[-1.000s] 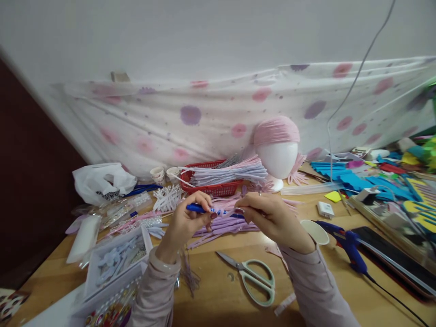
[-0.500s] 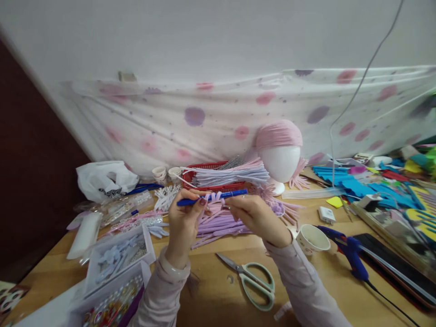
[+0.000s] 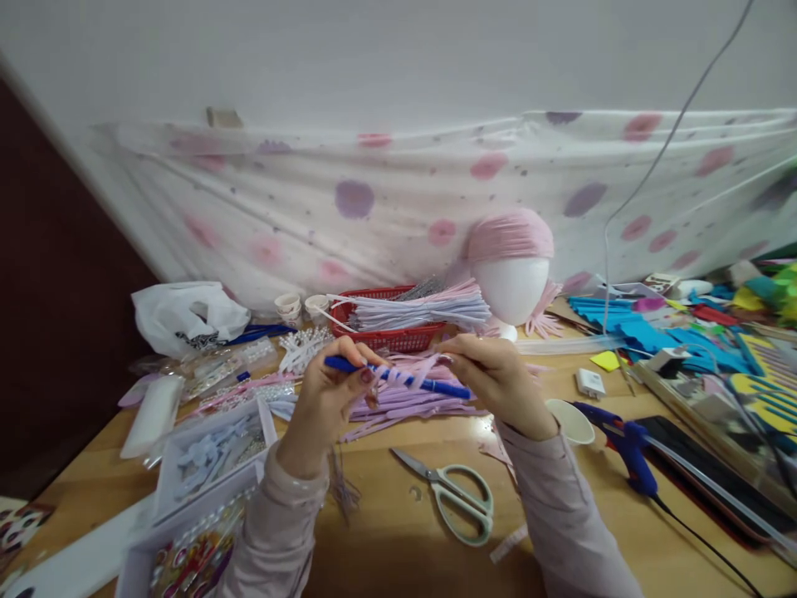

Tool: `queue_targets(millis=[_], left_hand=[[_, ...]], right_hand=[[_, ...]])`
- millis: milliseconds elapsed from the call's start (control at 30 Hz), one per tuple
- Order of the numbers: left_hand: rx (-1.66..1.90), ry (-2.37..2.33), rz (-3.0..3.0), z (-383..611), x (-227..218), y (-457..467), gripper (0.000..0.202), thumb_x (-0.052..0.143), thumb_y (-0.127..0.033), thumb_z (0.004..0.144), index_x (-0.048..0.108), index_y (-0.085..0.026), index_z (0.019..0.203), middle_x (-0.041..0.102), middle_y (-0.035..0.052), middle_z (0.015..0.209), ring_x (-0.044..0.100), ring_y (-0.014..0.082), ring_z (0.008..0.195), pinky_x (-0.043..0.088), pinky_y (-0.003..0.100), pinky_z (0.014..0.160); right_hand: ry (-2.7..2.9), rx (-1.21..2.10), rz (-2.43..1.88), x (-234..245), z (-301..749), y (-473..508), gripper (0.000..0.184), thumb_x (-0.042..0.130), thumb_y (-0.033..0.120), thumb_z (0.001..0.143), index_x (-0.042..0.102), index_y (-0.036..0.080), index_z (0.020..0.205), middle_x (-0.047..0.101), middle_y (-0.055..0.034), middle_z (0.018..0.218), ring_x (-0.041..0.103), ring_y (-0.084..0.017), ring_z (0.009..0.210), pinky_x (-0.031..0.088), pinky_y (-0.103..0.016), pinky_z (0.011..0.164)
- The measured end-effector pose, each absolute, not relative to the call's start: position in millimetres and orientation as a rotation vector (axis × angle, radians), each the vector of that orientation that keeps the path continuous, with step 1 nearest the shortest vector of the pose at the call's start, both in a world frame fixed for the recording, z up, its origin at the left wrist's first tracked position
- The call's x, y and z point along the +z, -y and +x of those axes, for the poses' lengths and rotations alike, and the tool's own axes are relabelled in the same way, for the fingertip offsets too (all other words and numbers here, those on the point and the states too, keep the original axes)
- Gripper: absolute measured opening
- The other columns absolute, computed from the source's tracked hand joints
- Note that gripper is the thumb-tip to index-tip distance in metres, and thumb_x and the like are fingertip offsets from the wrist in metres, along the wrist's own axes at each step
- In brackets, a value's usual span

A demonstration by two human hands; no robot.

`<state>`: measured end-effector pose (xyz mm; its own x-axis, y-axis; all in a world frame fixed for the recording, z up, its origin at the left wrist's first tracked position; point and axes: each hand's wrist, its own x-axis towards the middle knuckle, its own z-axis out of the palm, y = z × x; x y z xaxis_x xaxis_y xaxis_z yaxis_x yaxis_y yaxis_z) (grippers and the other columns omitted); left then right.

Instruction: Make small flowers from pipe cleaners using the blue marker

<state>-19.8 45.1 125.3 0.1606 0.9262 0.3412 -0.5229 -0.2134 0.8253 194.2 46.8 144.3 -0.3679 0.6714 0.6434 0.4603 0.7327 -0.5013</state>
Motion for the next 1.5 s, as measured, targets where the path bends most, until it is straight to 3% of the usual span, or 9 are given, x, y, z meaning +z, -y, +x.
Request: queue_targets(millis=[133,267,433,567,733,1000,1267,1400,1500], left_hand=[[1.737,-0.531,0.962,-4.9,120.1,-47.0,0.033,0.082,-0.025,0.062,0.052,-0.017,0.071,0.066,-0.0041,0.074,0.061,0.0052,0.052,0.051,0.012,0.045],[1.951,-0.689,1.099,-3.6,114.7,-52.1,0.024,0.078,-0.019,0.067,0.054,-0.016,0.072,0.068,-0.0014,0.08,0.065,0.0078,0.064,0.055,0.015,0.056],[1.618,-0.67,1.122,-22.1,124.0,-50.0,0.027,0.08,-0.02,0.063,0.054,-0.015,0.069,0.068,-0.0016,0.072,0.061,0.0061,0.049,0.051,0.013,0.045],[1.393,-0.547,1.024,-24.8,132.6,-44.8,0.033,0.084,-0.022,0.057,0.053,-0.015,0.066,0.066,-0.003,0.068,0.056,0.0043,0.04,0.047,0.012,0.035],[1.619,-0.544,0.82,-6.9,129.4,-45.1,0.04,0.087,-0.023,0.05,0.052,-0.016,0.066,0.067,-0.0053,0.069,0.059,0.0035,0.046,0.051,0.01,0.043],[1.861,-0.553,0.934,2.6,113.8,-51.0,0.032,0.081,-0.021,0.062,0.05,-0.017,0.07,0.068,-0.0041,0.077,0.064,0.0066,0.058,0.055,0.016,0.056],[1.674,-0.729,1.204,-9.5,114.3,-50.6,0.031,0.08,-0.021,0.064,0.059,-0.017,0.087,0.071,0.0017,0.082,0.067,0.012,0.067,0.055,0.018,0.059],[1.66,-0.761,1.162,-8.5,117.1,-47.7,0.029,0.082,-0.021,0.061,0.061,-0.016,0.081,0.07,-0.0009,0.078,0.064,0.0088,0.061,0.053,0.016,0.056],[1.654,-0.747,1.135,-5.4,118.3,-45.8,0.031,0.083,-0.02,0.059,0.061,-0.016,0.079,0.07,-0.0006,0.078,0.066,0.0102,0.065,0.055,0.018,0.059]], right_hand=[[2.195,0.334,-0.893,138.4,168.8,-46.5,0.023,0.043,0.022,0.093,0.06,0.016,0.079,0.058,-0.0006,0.061,0.052,-0.011,0.056,0.034,-0.022,0.054],[2.311,0.089,-1.047,142.3,156.8,-24.8,0.024,0.039,0.019,0.093,0.054,0.017,0.075,0.051,0.0004,0.055,0.044,-0.012,0.049,0.027,-0.024,0.05],[2.142,-0.031,-1.025,152.0,184.6,-19.9,0.018,0.04,0.016,0.091,0.057,0.017,0.088,0.059,-0.0032,0.067,0.053,-0.015,0.062,0.034,-0.024,0.058],[2.071,0.168,-0.913,148.2,199.1,-39.2,0.016,0.041,0.018,0.092,0.057,0.019,0.089,0.057,0.0001,0.068,0.052,-0.012,0.061,0.037,-0.023,0.06],[1.979,0.573,-0.811,130.1,174.2,-52.6,0.018,0.034,0.021,0.096,0.049,0.02,0.086,0.049,0.0047,0.056,0.044,-0.01,0.051,0.036,-0.023,0.056],[1.724,0.947,-0.761,115.1,133.4,-39.3,0.02,0.033,0.026,0.097,0.034,0.022,0.078,0.043,0.0092,0.048,0.037,-0.008,0.042,0.032,-0.021,0.047],[1.788,0.757,-0.964,131.5,154.2,-33.5,0.027,0.044,0.024,0.09,0.053,0.018,0.065,0.053,-0.0005,0.062,0.05,-0.013,0.061,0.036,-0.026,0.057],[1.653,0.884,-0.935,134.2,158.8,-34.4,0.038,0.043,0.036,0.093,0.053,0.017,0.062,0.043,0.0013,0.058,0.04,-0.011,0.057,0.03,-0.026,0.052],[1.425,1.063,-0.829,131.2,152.9,-38.2,0.034,0.044,0.043,0.093,0.056,0.017,0.075,0.029,0.0061,0.053,0.027,-0.008,0.048,0.02,-0.023,0.045]])
